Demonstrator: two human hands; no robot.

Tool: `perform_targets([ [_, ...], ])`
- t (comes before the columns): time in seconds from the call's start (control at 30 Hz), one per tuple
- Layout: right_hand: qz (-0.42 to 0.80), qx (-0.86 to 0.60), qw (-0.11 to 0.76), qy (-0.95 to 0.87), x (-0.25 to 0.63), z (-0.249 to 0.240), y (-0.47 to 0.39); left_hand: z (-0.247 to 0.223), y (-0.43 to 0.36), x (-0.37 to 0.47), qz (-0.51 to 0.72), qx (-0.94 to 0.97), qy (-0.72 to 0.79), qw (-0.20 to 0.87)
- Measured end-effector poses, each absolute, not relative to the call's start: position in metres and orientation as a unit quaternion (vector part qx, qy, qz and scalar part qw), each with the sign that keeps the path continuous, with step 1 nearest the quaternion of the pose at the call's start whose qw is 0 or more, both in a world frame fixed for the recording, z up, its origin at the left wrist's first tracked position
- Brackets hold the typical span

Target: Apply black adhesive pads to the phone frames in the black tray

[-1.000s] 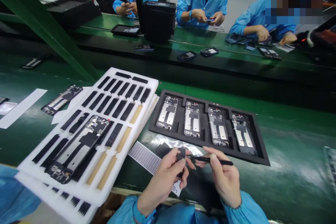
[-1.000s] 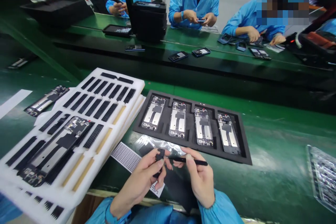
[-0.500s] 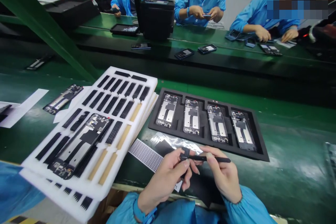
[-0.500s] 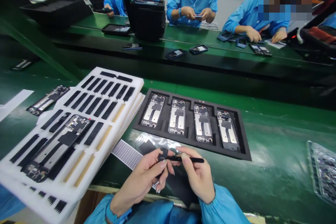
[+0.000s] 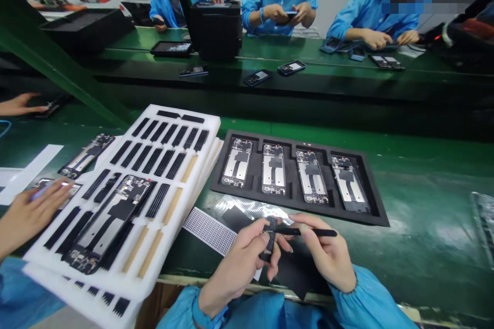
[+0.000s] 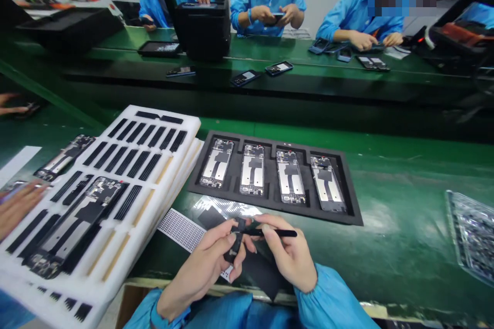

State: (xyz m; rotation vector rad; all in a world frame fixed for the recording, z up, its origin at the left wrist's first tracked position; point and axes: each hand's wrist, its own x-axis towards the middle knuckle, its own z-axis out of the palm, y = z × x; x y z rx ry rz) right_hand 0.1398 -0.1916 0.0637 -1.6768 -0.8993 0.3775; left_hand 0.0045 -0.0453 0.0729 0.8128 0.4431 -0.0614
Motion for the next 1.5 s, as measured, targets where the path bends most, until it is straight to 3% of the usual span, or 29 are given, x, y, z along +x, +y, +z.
perform_targets([
  [0.13, 0.160, -0.697, 0.580, -0.390, 0.135, 0.059, -0.199, 0.072, -0.047, 0.011, -0.042, 0.401, 0.240, 0.883],
  [0.23, 0.148, -0.698, 0.629, -0.309, 0.162, 0.053, -0.210, 0.075, -0.039, 0.014, -0.082, 0.512, 0.217, 0.827],
  [0.4, 0.004, -0.579, 0.815, -0.025, 0.286, 0.043, -0.247, 0.086, -0.023, 0.046, -0.120, 0.801, 0.084, 0.580],
  [0.57, -0.010, -0.554, 0.829, 0.076, 0.365, 0.029, -0.288, 0.080, -0.043, 0.117, -0.050, 0.951, -0.038, 0.304],
  [0.67, 0.022, -0.540, 0.833, 0.115, 0.372, 0.017, -0.298, 0.071, -0.054, 0.152, -0.051, 0.971, -0.105, 0.208],
  [1.27, 0.080, -0.493, 0.854, 0.149, 0.383, 0.003, -0.308, 0.076, -0.052, 0.182, -0.172, 0.958, -0.147, 0.174],
  [1.5, 0.092, -0.487, 0.855, 0.151, 0.383, 0.004, -0.309, 0.068, -0.044, 0.197, -0.172, 0.940, -0.106, 0.274],
])
